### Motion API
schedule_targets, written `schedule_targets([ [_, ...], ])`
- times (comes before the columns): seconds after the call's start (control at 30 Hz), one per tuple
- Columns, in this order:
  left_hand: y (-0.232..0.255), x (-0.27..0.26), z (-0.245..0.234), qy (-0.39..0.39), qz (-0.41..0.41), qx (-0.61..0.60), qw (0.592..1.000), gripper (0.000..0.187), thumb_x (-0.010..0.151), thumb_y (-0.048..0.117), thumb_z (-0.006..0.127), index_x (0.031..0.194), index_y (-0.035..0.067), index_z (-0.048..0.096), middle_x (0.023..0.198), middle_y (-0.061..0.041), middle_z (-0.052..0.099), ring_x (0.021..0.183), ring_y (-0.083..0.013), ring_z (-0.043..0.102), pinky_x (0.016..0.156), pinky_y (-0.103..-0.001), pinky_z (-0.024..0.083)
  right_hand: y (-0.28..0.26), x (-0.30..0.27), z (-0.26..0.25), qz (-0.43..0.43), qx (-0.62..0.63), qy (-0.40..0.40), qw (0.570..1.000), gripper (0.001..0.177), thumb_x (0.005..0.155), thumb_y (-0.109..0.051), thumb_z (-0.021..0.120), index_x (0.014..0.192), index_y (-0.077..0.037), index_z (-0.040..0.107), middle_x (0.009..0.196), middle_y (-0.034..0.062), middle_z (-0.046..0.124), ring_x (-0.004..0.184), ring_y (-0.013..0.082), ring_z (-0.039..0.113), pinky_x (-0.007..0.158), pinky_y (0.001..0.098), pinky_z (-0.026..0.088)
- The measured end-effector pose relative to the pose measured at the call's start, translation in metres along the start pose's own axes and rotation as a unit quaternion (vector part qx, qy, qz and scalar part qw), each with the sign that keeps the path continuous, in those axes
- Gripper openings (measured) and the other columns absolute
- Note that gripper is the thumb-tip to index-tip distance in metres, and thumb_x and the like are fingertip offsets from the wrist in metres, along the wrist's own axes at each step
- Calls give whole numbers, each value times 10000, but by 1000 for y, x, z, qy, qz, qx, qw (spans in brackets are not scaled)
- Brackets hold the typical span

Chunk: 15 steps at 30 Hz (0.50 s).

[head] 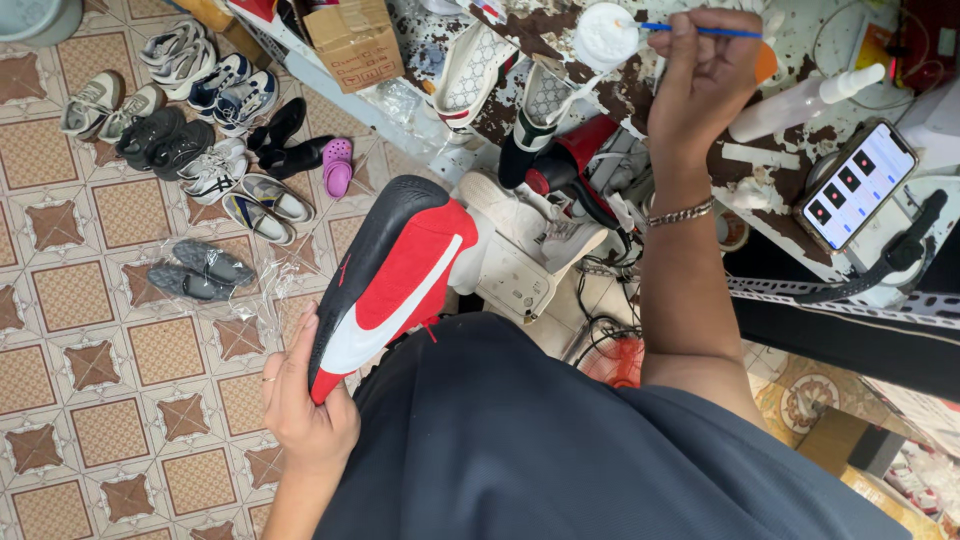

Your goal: The person paints the white stripe and sole of a red sneaker using a small brush and white paint. They repeatedly dip the brush into a small container of paint and apply it to the shoe, rotating the shoe to access different areas.

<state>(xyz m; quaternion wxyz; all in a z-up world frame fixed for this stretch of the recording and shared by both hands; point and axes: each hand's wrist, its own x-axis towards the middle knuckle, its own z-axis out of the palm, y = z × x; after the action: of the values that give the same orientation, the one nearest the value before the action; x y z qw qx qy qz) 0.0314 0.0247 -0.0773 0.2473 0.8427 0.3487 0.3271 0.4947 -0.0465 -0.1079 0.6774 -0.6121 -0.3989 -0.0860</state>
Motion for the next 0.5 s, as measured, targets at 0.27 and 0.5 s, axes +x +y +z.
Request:
schedule_targets([
  [0.27,-2,1,-6,7,14,-7,1000,590,771,-139,552,1358,-87,588,1365,-234,664,887,-306,651,876,-358,497,-1,0,0,2,-3,-25,1000,107,1189,37,613,1217,20,511,1031,108,679,896,144,733,832,246,605],
  [0.5,1,2,-11,21,21,29,999,538,822,-96,591,1359,-68,613,1351,-195,682,904,-317,665,878,-370,518,5,1,-1,-7,14,-27,1000,117,1196,60,606,1219,-1,508,1046,116,701,873,152,712,842,273,623],
])
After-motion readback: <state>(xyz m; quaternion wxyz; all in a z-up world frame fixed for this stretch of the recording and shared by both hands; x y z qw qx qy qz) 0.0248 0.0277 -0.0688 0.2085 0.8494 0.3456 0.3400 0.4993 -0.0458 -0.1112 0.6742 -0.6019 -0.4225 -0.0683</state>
